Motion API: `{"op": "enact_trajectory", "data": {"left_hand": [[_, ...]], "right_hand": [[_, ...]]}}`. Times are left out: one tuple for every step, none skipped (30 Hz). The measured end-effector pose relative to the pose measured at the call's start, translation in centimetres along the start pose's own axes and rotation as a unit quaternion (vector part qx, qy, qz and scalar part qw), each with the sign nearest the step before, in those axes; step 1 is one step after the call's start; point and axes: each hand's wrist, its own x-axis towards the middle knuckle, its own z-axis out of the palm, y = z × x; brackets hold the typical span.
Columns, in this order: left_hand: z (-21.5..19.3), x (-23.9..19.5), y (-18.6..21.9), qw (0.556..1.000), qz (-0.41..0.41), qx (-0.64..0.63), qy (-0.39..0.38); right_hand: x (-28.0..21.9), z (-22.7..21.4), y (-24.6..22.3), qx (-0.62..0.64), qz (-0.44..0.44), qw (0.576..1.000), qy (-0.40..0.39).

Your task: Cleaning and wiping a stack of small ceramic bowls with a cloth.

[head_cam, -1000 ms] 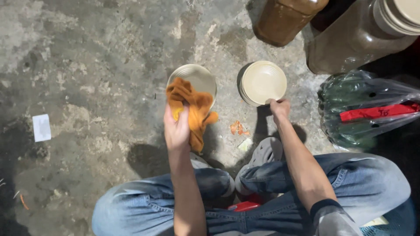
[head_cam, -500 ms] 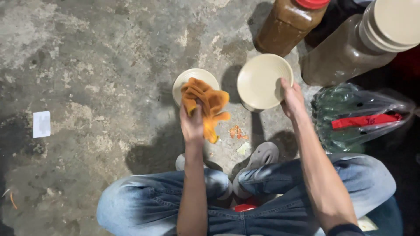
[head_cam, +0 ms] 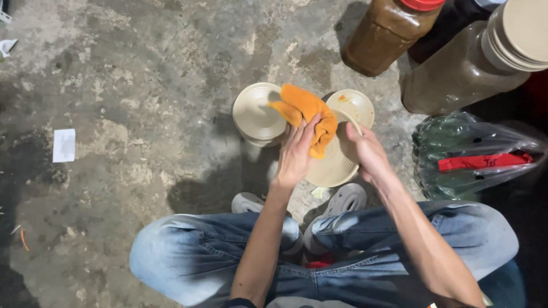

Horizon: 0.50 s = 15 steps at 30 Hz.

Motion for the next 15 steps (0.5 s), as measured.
{"op": "enact_trajectory", "data": {"left_hand": [[0.7,-0.1,-0.4,1.000,0.001,0.000,-0.002],[1.4,-0.3,-0.8,1.000,0.011,0.004,0.001],[2.1,-0.4,-1.2,1.000,0.020,0.008,0.005],[2.8,-0.7,-0.8,1.000,0.020,0.008,0.002],[3.6,-1.0,-0.5,1.000,-0.021,0.008,-0.016],[4.3,-1.4,-0.1,0.998,-0.061,0.007,-0.034],[4.9,-1.8,0.8,0.997,-0.062,0.007,-0.037],[5.5,-2.1,1.6,0.994,-0.091,-0.010,-0.064],[6.1,-2.4,2.4,0.988,-0.121,-0.028,-0.091],[5.8,-2.2,3.5,0.988,-0.122,-0.028,-0.092],[5.4,-1.9,4.5,0.986,-0.102,-0.076,-0.104],[5.1,-1.5,5.5,0.982,-0.080,-0.123,-0.115],[5.5,-1.0,4.9,0.982,-0.079,-0.124,-0.116],[5.7,-0.9,4.3,0.983,-0.061,-0.138,-0.100],[6.0,-0.8,3.8,0.984,-0.044,-0.152,-0.083]], "right_hand": [[0.5,-0.6,0.7,0.002,0.000,1.000,0.001],[1.1,-1.3,1.3,-0.018,-0.029,0.999,0.033],[1.7,-1.9,2.0,-0.037,-0.058,0.995,0.066],[1.9,-2.5,2.2,-0.036,-0.056,0.996,0.067],[2.2,-3.0,2.3,-0.027,-0.055,0.994,0.093],[2.4,-3.6,2.5,-0.019,-0.055,0.991,0.118],[2.0,-3.3,1.9,-0.017,-0.053,0.991,0.120],[1.6,-2.9,1.1,0.006,-0.080,0.988,0.131],[1.3,-2.5,0.3,0.028,-0.107,0.984,0.143],[1.0,-2.5,0.1,0.029,-0.105,0.984,0.144],[0.6,-2.4,-0.1,0.060,-0.145,0.981,0.117],[0.5,-2.3,-0.5,0.092,-0.186,0.974,0.088],[0.0,-2.0,-0.6,0.092,-0.186,0.974,0.089],[-0.6,-1.6,-0.6,0.131,-0.147,0.978,0.062],[-1.3,-1.2,-0.5,0.170,-0.108,0.979,0.035]]}}
